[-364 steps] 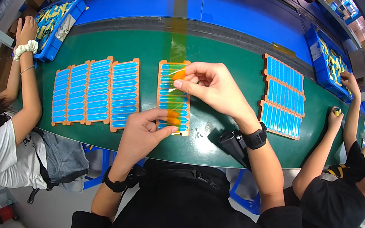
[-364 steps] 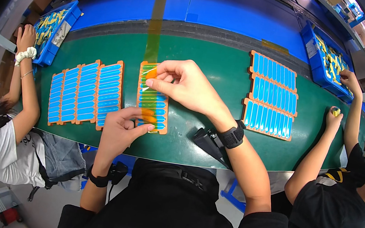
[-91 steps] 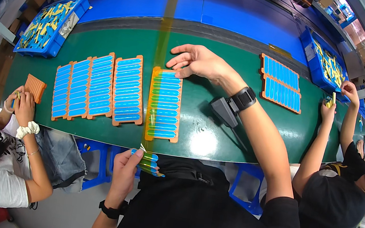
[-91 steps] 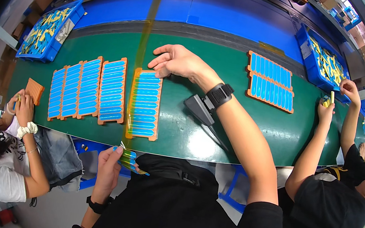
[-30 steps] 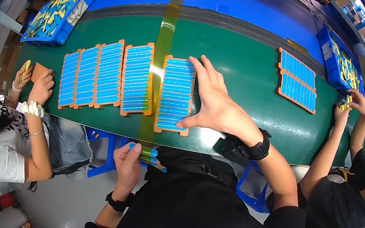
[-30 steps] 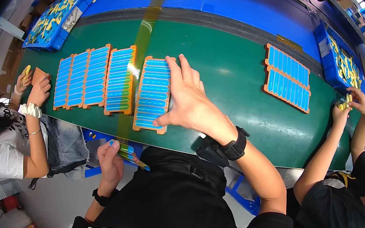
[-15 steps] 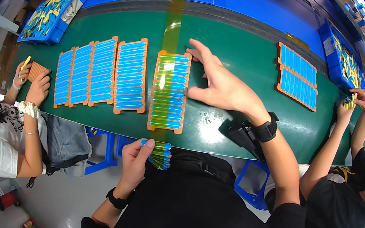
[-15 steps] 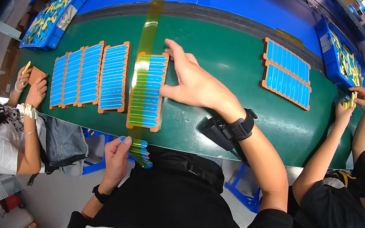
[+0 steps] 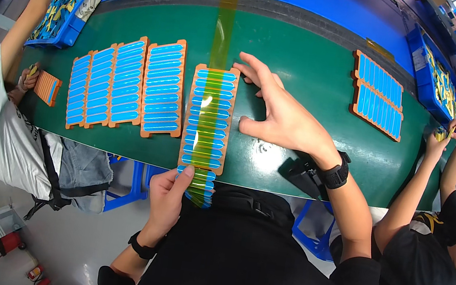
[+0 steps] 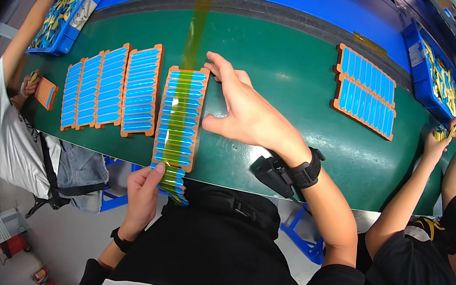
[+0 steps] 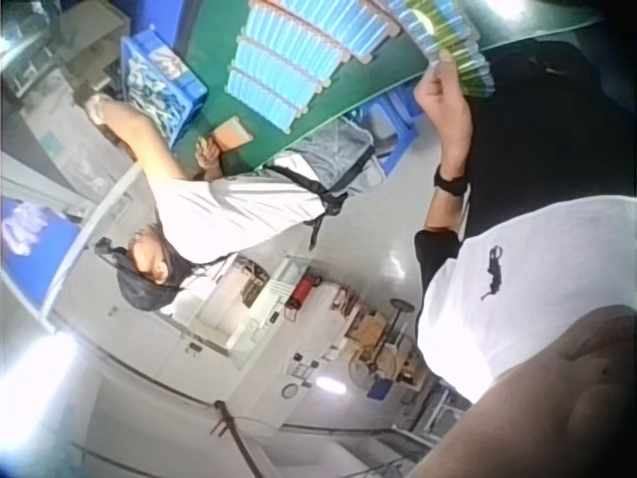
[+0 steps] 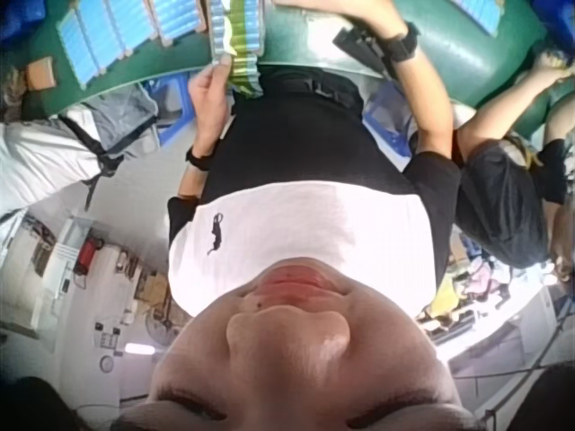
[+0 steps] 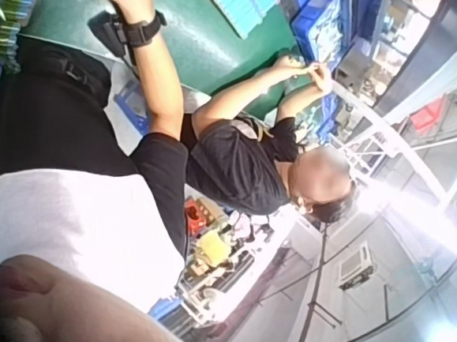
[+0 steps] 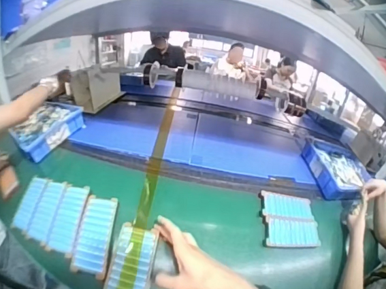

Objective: The recorder is applying yellow adhesive tape to small electronic components arranged on a board at an assembly line.

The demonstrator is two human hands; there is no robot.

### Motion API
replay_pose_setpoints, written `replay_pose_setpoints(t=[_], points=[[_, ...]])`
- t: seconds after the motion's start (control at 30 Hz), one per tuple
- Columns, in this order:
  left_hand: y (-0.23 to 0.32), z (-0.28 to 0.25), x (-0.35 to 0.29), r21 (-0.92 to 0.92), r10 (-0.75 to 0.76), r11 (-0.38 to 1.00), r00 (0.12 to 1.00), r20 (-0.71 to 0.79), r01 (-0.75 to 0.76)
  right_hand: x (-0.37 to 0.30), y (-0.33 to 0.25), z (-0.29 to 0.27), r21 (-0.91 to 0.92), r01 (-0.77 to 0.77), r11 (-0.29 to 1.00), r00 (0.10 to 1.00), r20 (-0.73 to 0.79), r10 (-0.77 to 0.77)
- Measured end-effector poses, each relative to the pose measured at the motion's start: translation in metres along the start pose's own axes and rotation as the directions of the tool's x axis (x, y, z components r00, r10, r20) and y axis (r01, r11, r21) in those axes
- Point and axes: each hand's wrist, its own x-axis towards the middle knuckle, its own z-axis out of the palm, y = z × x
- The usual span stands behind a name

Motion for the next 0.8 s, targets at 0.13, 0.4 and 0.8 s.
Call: replay_pose_setpoints(t=[0.13,0.4,0.8], points=[[0.005,0.003,0.001,-0.002,-0.049,0.999,0.999,-0.011,0.049,-0.002,-0.003,0.000,0.007,-0.004,1.000,1.000,-0.024,0.004],[0.001,0.001,0.003,-0.047,-0.072,0.996,0.996,-0.047,0.069,-0.011,-0.033,0.014,-0.374,0.113,0.921,0.953,-0.222,-0.207],[0.006,0.001,0.000,-0.013,-0.096,0.995,0.991,-0.090,0.095,-0.030,-0.046,0.050,-0.213,0.265,0.940,0.964,0.054,-0.259]])
